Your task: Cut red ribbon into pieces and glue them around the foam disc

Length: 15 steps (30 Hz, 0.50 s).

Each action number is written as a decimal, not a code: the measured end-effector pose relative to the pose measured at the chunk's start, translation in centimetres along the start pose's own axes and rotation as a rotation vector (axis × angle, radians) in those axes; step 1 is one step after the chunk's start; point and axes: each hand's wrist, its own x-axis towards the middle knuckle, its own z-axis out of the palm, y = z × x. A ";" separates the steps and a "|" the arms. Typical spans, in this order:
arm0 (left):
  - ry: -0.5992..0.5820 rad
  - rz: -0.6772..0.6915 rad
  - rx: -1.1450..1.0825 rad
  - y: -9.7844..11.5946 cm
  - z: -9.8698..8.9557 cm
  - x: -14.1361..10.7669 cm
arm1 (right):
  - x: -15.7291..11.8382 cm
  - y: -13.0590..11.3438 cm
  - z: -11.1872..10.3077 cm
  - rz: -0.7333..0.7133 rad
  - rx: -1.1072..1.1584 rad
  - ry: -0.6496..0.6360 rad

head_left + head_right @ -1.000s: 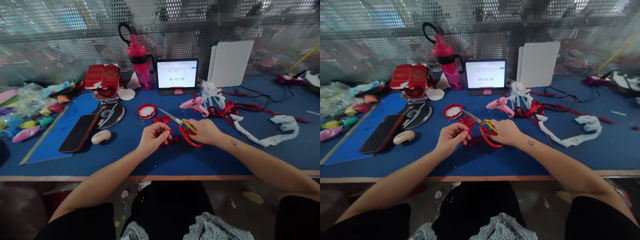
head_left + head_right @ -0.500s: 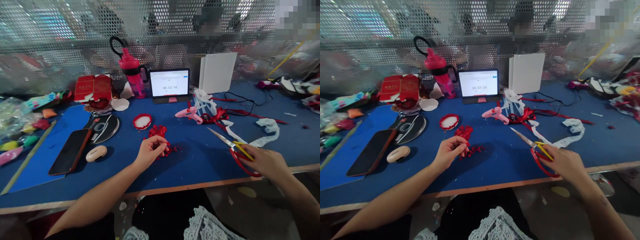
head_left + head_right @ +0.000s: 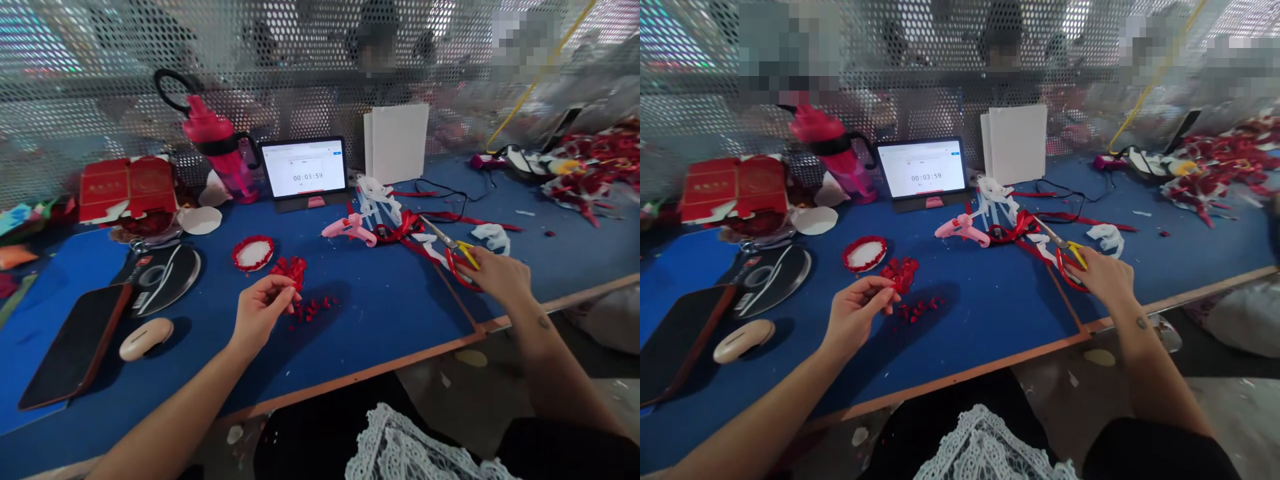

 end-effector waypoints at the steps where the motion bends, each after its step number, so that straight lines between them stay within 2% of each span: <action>1: 0.008 -0.004 -0.005 0.0 0.0 0.1 | 0.0 0.3 -0.1 0.061 0.014 -0.001; 3: 0.019 -0.015 -0.009 0.1 -0.1 0.2 | -0.2 0.9 -0.6 0.134 0.035 -0.011; 8: 0.035 -0.019 0.000 -0.1 -0.3 0.5 | -0.6 2.0 -1.4 0.144 0.042 -0.049; 12: 0.036 -0.014 0.007 -0.2 -0.5 0.6 | 0.3 2.7 -0.6 0.149 0.012 -0.096; 15: 0.049 -0.001 0.009 -0.3 -0.5 0.8 | 1.3 3.2 0.3 0.219 -0.033 -0.145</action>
